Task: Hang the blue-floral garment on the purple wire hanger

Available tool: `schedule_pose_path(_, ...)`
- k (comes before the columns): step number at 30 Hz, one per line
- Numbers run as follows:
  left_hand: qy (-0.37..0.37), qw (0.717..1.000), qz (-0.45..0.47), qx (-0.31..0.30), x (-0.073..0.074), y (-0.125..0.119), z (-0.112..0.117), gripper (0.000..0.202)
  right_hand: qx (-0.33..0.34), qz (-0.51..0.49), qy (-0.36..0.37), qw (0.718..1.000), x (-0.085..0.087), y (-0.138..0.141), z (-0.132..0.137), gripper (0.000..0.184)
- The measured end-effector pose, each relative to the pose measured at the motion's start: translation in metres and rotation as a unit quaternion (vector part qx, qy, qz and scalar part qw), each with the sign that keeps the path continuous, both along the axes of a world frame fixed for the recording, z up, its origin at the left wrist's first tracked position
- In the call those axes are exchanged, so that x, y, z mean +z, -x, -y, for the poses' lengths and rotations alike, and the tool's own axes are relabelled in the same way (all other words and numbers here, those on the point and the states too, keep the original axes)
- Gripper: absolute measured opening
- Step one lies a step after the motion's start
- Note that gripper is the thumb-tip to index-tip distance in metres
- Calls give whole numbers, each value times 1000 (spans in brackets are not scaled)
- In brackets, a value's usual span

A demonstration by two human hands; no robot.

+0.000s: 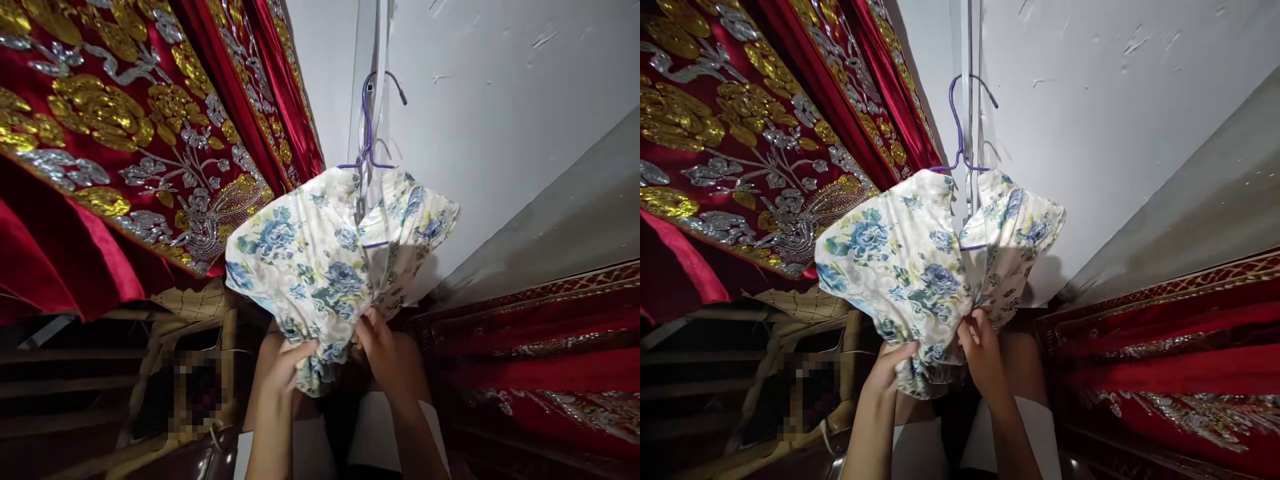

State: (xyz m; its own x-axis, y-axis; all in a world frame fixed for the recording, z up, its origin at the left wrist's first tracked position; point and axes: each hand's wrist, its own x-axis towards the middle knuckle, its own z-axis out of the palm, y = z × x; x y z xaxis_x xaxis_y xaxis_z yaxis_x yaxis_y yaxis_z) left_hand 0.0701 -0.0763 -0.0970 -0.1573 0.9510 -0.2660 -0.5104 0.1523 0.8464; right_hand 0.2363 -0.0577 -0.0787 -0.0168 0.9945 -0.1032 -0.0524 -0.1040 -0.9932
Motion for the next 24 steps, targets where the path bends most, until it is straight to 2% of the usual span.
schedule_pose_path(3, 76, 996, 20, -36, 2, -6, 7, 64, -34, -41, 17, 998, -4, 5, 5, 22)
schedule_pose_path(7, 88, 996, 6, -6, 1, -12, 5, 68, 10, -56, 16, 998, -3, 3, 8, 25)
schedule_pose_path(9, 61, 997, -27, 48, -5, -13, 2, 62, 26, -42, 9, 999, -1, 0, 7, 31)
schedule_pose_path(10, 34, 991, -60, 112, -10, -14, 0, 57, 24, -35, 3, 999, 0, -1, 6, 34)
schedule_pose_path(11, -4, 974, -104, 202, -14, -16, -2, 51, 16, -31, -2, 999, 1, -1, 5, 37)
schedule_pose_path(12, -53, 939, -159, 301, -19, -18, -3, 47, 3, -30, -4, 1000, 2, -1, 5, 39)
schedule_pose_path(13, -108, 890, -215, 387, -23, -21, -4, 44, -10, -30, -2, 999, 1, -1, 4, 40)
schedule_pose_path(14, -160, 843, -265, 439, -26, -26, -5, 43, -19, -30, 3, 999, 0, -1, 4, 41)
schedule_pose_path(15, -205, 816, -310, 443, -29, -31, -6, 41, -22, -30, 10, 999, -1, -1, 4, 41)
schedule_pose_path(16, -240, 813, -351, 397, -31, -36, -7, 38, -19, -30, 16, 999, -3, -1, 5, 42)
schedule_pose_path(19, -277, 853, -422, 130, -32, -53, -11, 22, 12, -16, 26, 999, -7, -3, 7, 42)
schedule_pose_path(20, -278, 858, -426, 68, -32, -58, -13, 17, 29, -5, 24, 999, -7, -6, 8, 42)
schedule_pose_path(21, -278, 861, -423, 37, -31, -62, -15, 11, 46, 12, 19, 999, -7, -8, 9, 42)
schedule_pose_path(22, -278, 865, -417, 32, -31, -65, -18, 4, 61, 32, 14, 998, -5, -12, 9, 42)
schedule_pose_path(24, -272, 872, -404, 50, -31, -68, -22, 13, 75, 64, 8, 995, 2, -18, 6, 41)
